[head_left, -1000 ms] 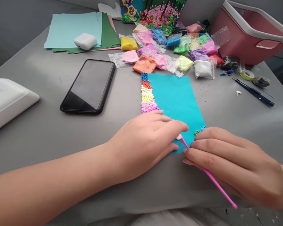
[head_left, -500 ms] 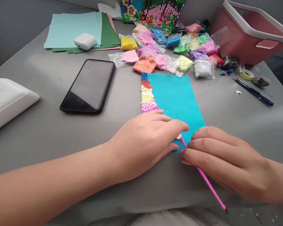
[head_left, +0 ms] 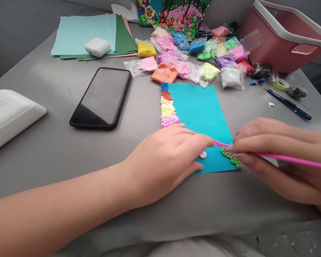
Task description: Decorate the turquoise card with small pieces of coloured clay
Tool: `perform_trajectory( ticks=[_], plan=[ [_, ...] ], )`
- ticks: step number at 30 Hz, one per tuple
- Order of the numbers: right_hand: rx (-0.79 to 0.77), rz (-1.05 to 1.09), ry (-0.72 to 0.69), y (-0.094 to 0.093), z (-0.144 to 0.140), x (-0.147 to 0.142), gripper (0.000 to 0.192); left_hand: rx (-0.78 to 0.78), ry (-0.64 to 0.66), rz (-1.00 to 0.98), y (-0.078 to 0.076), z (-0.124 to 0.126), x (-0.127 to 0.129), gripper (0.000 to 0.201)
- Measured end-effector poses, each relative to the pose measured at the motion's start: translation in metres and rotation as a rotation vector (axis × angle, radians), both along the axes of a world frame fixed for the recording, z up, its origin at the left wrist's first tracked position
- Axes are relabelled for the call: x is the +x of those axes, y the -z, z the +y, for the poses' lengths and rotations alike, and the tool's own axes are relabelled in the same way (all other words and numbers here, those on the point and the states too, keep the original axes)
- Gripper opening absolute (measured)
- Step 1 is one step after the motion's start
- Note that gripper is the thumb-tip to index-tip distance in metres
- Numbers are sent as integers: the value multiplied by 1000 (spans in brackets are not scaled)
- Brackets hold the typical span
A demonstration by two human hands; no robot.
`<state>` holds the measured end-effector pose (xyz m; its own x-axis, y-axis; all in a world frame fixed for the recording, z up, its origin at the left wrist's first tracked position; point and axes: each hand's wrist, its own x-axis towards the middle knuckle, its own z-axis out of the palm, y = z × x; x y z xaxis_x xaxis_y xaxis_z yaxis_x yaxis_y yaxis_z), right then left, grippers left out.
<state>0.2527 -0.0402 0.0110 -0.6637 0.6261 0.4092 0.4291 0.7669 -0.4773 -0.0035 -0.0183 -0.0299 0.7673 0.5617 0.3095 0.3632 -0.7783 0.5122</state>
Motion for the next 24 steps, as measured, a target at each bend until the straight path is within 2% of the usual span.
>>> perform_trajectory(
  ticks=[5, 8, 14, 19, 24],
  plan=[
    [-107, 39, 179, 9, 21, 11, 10, 82, 41, -19, 0, -2, 0, 23],
    [-154, 115, 246, 16, 26, 11, 9, 78, 57, -15, 1, -2, 3, 30],
    [-222, 202, 283, 18, 27, 7, 11, 111, 45, -83, 10, 3, 6, 26],
    [-228, 261, 287, 17, 26, 8, 10, 119, 21, -41, 3, 0, 5, 25],
    [-244, 307, 318, 21, 27, 8, 10, 273, -43, -34, 2, -8, 0, 19]
  ],
)
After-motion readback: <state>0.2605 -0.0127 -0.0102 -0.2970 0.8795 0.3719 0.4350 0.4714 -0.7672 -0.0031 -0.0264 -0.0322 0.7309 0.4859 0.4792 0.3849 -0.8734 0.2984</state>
